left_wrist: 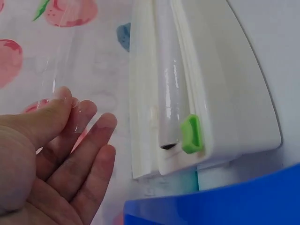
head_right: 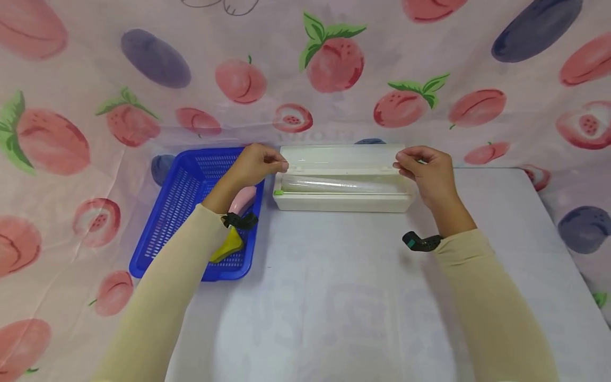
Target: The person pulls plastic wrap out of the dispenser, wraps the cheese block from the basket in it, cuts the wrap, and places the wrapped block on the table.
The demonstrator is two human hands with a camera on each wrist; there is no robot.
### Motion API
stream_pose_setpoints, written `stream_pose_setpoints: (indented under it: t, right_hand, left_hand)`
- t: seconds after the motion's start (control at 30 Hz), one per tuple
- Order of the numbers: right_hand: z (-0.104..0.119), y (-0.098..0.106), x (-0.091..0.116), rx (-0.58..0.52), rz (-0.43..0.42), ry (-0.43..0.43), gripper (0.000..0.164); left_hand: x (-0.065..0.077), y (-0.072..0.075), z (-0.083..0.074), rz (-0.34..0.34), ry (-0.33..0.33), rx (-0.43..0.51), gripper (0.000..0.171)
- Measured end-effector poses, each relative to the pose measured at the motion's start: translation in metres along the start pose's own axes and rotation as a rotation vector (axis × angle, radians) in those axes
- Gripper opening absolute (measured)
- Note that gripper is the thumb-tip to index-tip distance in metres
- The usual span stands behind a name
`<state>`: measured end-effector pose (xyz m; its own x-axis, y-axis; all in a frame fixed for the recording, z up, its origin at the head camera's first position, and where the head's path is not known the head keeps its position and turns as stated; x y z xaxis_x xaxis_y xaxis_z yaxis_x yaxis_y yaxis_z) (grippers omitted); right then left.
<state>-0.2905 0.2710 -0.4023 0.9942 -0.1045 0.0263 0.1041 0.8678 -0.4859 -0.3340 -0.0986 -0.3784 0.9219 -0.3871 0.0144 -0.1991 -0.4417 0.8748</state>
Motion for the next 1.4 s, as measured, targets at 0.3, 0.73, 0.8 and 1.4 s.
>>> stream_pose_setpoints:
  t: [0.3,0.73,0.8,1.4]
  right_hand:
    - [-0.005,-0.024,-0.002,0.037,0.062,-0.018,0.018]
    - [0.027,-0.011,0.005,0.068,-0.04,0.004,0.03]
    - [0.028,-0.01,0.005,0.077,-0.053,0.003,0.029]
    - [0.047,-0.024,0.01,-0.05,-0.049,0.103,0.035]
  left_hand:
    - [0.002,-0.007,0.01,0.021,0.037,-0.025,0.014]
    - [0.003,0.013,-0.009,-0.078,-0.002,0.213,0.02]
    - [0.002,0.015,-0.015,-0.099,-0.021,0.233,0.021]
    - [0.01,0.032,-0.019,-0.184,-0.052,0.284,0.015]
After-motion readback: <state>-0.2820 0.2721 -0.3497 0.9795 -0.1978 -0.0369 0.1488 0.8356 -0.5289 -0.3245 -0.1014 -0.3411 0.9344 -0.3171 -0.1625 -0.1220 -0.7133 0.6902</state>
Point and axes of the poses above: each hand's wrist, its own x-axis away from the middle knuckle, its own y-axis out of the back of the hand, z = x × y, the point moved 8 cm from there along -x, towards the middle knuckle, and after that the axes turned 14 degrees about -x, right-handed, at the moved point
